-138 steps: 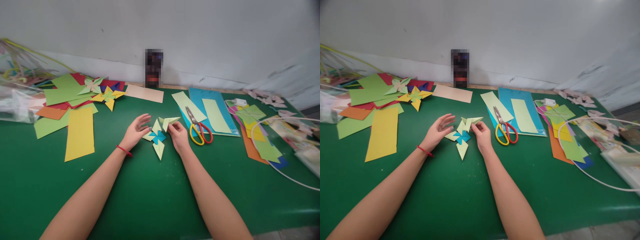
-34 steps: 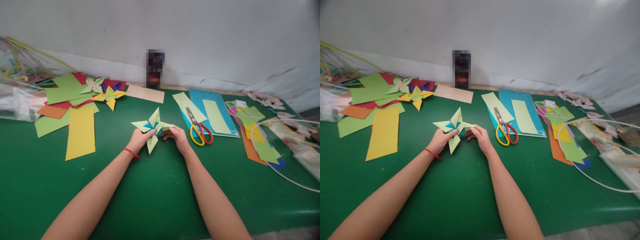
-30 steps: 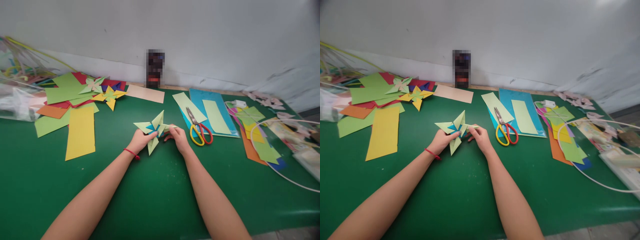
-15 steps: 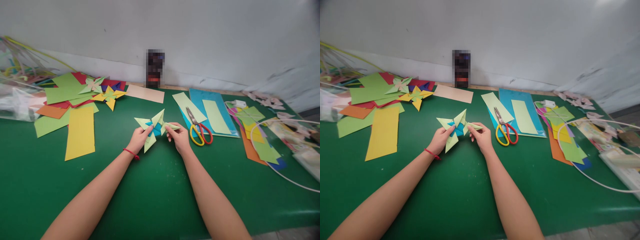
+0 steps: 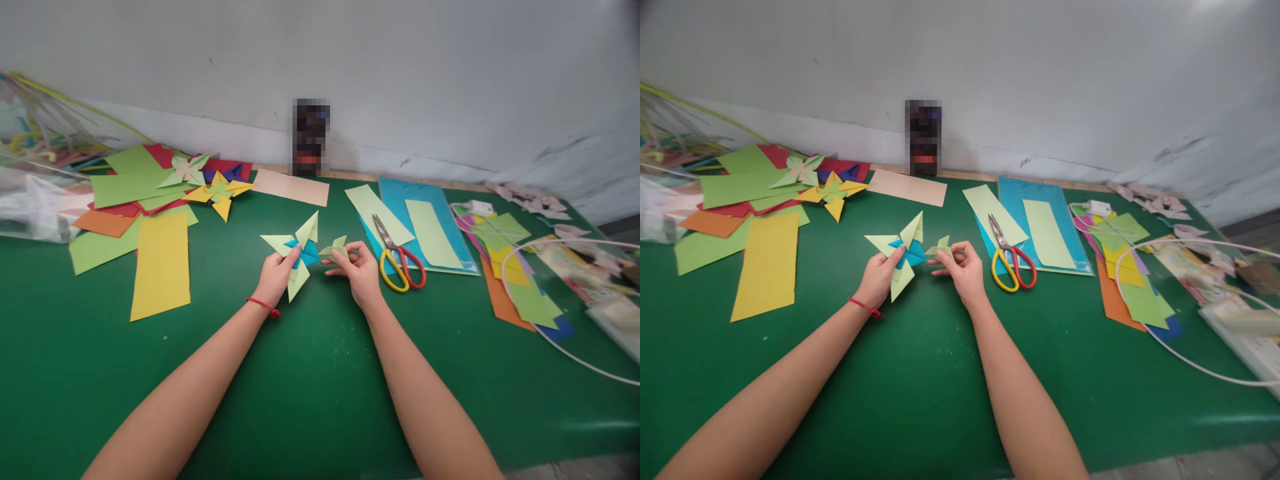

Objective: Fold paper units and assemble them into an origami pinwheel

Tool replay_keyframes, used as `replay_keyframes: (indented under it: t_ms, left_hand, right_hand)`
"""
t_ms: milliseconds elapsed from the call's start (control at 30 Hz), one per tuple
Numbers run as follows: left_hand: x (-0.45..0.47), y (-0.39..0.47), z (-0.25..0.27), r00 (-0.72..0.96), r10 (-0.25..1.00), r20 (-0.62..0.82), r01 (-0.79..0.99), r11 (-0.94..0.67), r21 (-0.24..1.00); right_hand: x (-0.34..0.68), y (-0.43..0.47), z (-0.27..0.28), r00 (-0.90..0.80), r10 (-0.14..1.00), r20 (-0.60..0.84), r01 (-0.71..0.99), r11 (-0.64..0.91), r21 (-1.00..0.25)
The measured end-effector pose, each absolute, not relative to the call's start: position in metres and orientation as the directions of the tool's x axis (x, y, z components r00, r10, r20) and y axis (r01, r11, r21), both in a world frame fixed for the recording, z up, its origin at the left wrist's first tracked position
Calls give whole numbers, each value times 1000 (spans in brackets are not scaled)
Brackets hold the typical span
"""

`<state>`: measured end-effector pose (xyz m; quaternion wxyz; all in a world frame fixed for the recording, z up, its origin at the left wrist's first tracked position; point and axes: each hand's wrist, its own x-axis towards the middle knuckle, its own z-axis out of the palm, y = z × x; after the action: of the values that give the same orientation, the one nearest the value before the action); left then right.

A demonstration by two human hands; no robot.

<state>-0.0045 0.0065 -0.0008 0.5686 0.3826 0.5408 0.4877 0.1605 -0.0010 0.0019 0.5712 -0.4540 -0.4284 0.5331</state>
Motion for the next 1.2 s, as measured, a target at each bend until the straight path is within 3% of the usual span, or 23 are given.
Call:
replay_keyframes:
  t_ms: [533,800,1067,1200]
  left_hand:
    - [-3,5,4,-28,973,-228,-101,224,969]
    - [-4,6,1,87,990,-108,-103,117,988]
    - [-4,4,2,78,983,-169,-142,179,974]
    - [-4,5,0,85,981,-174,-159,186,970]
  right_hand:
    - [159,0,0,96,995,41,-63,47,-997]
    - [159,-1,0,91,985,146,49,142,-989]
    - [161,-1,2,182,969,169,47,163,-985]
    - [160,-4,1,195,953,232,143,207,-968]
